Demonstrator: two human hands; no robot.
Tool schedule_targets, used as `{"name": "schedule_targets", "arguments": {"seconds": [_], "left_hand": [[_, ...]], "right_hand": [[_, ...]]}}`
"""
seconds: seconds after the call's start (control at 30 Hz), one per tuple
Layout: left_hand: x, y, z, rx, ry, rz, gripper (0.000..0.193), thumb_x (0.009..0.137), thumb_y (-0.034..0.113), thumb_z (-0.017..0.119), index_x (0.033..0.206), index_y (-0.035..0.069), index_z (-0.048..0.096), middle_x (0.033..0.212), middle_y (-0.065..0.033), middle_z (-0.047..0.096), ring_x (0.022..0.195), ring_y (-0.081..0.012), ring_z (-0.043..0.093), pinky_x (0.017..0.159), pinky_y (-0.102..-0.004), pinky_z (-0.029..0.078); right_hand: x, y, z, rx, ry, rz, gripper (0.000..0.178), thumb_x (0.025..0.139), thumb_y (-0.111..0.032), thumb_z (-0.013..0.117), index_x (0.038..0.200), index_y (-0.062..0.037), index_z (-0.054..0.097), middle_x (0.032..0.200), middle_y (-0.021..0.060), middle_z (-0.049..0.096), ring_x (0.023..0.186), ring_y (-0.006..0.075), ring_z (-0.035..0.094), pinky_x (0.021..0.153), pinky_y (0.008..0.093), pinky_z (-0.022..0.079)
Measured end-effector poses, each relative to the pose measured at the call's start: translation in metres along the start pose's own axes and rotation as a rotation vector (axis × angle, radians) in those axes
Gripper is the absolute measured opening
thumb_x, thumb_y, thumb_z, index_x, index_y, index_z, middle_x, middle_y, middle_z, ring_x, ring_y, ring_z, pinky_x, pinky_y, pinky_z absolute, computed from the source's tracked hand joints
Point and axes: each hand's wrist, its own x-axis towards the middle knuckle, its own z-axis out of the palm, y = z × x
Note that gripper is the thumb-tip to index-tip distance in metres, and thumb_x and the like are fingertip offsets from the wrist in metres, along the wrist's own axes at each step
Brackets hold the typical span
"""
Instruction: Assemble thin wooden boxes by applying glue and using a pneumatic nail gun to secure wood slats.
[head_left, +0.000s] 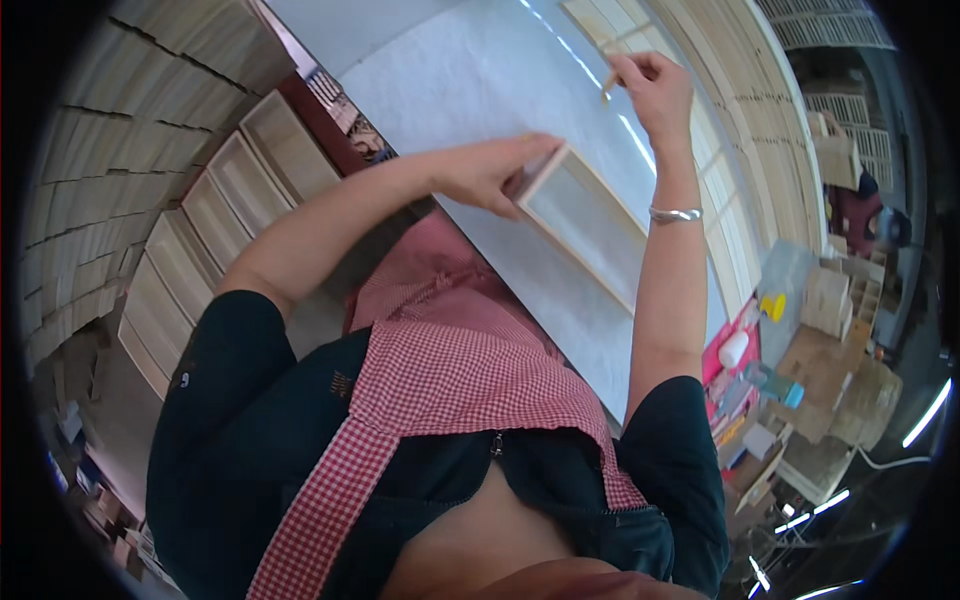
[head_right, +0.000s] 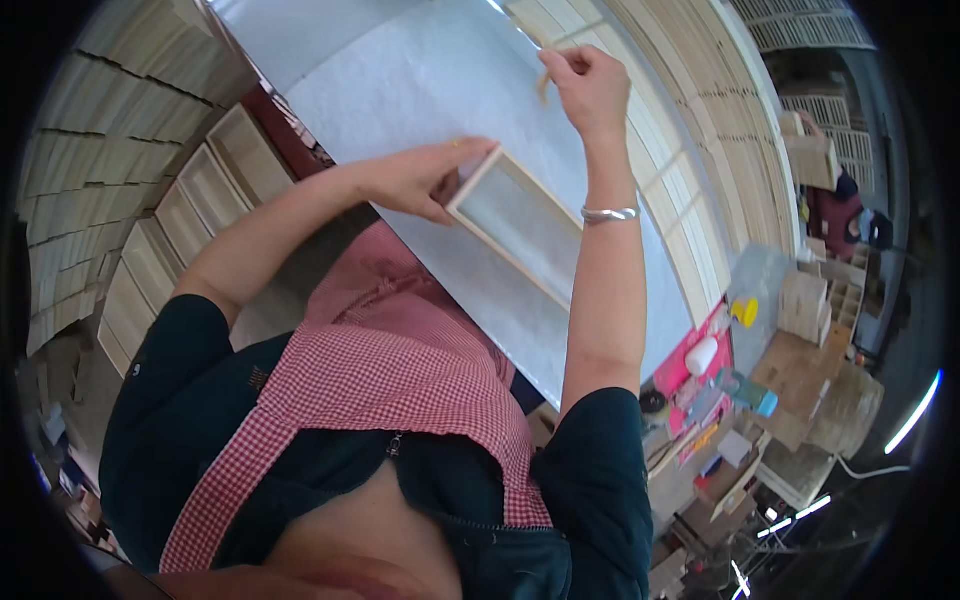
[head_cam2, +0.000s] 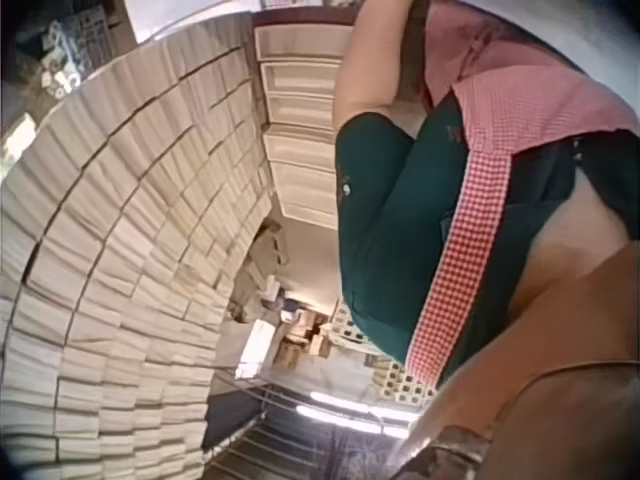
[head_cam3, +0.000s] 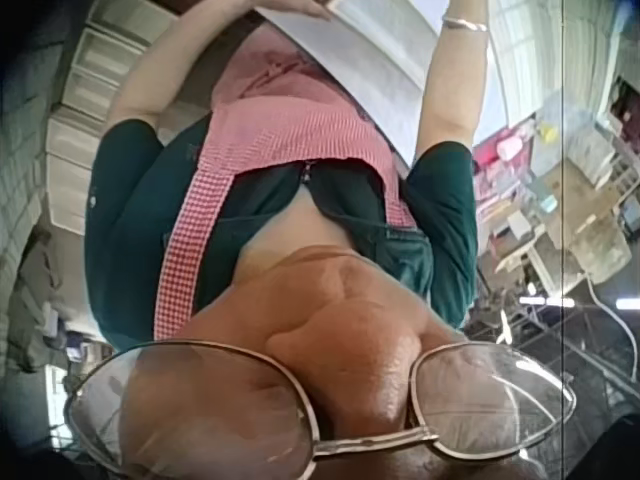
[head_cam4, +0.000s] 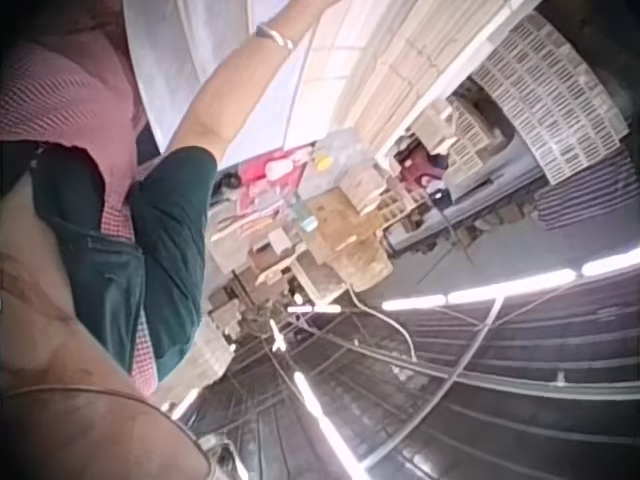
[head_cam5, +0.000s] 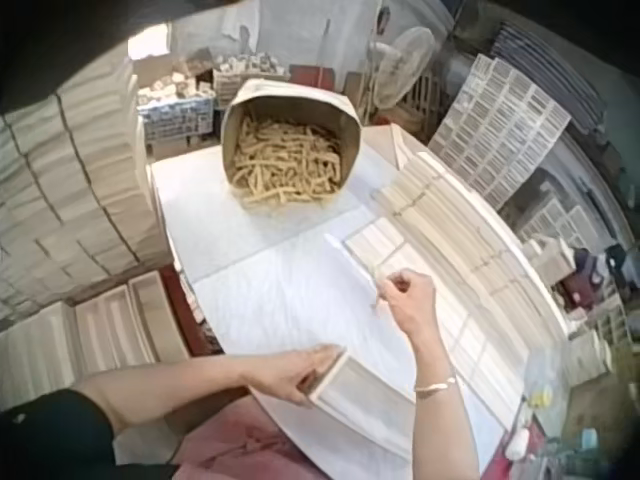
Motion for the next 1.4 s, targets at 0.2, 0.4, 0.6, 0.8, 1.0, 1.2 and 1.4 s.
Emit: {"name": "schedule_targets", "arguments": {"seconds": [0.2,0.4,0.6,0.8,1.0,1.2,1.4], "left_hand": [[0.003,0.005,0.003,0.085,-0.063,-0.07,0.103,0.072,0.0,0.082,0.157,0.003,0.024,0.121,-0.0177,0.057,0.079,-0.0224,0.059,0.071,-0.031,0.055],[0.003,0.004,0.009,0.109,-0.046,-0.074,0.105,0.074,0.001,0.083,0.159,0.008,0.022,0.115,-0.0151,0.057,0.079,-0.0203,0.058,0.071,-0.0289,0.054],[0.003,0.003,0.01,0.134,-0.041,-0.105,0.111,0.073,0.0,0.083,0.161,0.009,0.017,0.122,-0.0149,0.057,0.079,-0.02,0.057,0.072,-0.0288,0.054],[0.001,-0.014,0.014,0.117,0.072,0.019,0.119,0.071,-0.002,0.084,0.163,0.011,0.01,0.138,-0.0144,0.053,0.079,-0.0194,0.057,0.072,-0.0287,0.055],[0.001,-0.003,0.011,0.047,0.041,-0.039,0.124,0.069,-0.003,0.084,0.164,0.012,0.004,0.149,-0.0137,0.047,0.079,-0.0199,0.058,0.073,-0.0289,0.055],[0.003,0.006,0.006,0.073,0.007,-0.076,0.118,0.066,0.001,0.086,0.161,0.01,0.017,0.139,-0.0143,0.055,0.081,-0.0213,0.06,0.074,-0.029,0.055],[0.016,-0.024,0.003,0.377,0.071,0.092,0.105,0.062,0.019,0.091,0.151,0.007,0.037,0.126,-0.014,0.061,0.092,-0.0276,0.062,0.087,-0.0358,0.052]], "right_hand": [[-0.07,0.011,-0.05,0.156,0.159,0.369,0.025,0.088,-0.021,0.077,0.078,0.0008,0.071,0.066,0.0049,0.068,0.06,0.013,0.061,0.061,0.0235,0.051],[-0.098,0.025,-0.052,0.213,0.191,0.39,0.023,0.092,-0.019,0.074,0.082,0.0014,0.071,0.07,0.0057,0.069,0.063,0.0128,0.064,0.064,0.0226,0.052],[-0.099,0.021,-0.053,0.135,0.307,0.203,0.022,0.094,-0.019,0.072,0.086,0.0011,0.07,0.07,0.0031,0.067,0.062,0.0111,0.06,0.062,0.022,0.05],[-0.107,0.008,-0.03,0.118,0.022,0.2,0.018,0.092,-0.018,0.072,0.086,-0.0016,0.071,0.065,0.0002,0.062,0.059,0.0105,0.054,0.06,0.0238,0.045],[-0.115,-0.007,-0.006,0.033,-0.216,0.081,0.015,0.091,-0.017,0.072,0.087,-0.0033,0.071,0.064,-0.0008,0.061,0.058,0.0101,0.052,0.058,0.0251,0.042],[-0.126,-0.035,-0.012,-0.061,-0.357,0.05,0.017,0.09,-0.018,0.071,0.083,-0.0033,0.069,0.064,0.0019,0.061,0.056,0.0135,0.052,0.056,0.0283,0.042],[-0.17,-0.072,-0.015,-0.319,-0.43,0.102,0.015,0.092,-0.018,0.068,0.088,-0.0038,0.069,0.072,0.0065,0.065,0.058,0.0195,0.052,0.058,0.0315,0.044]]}}
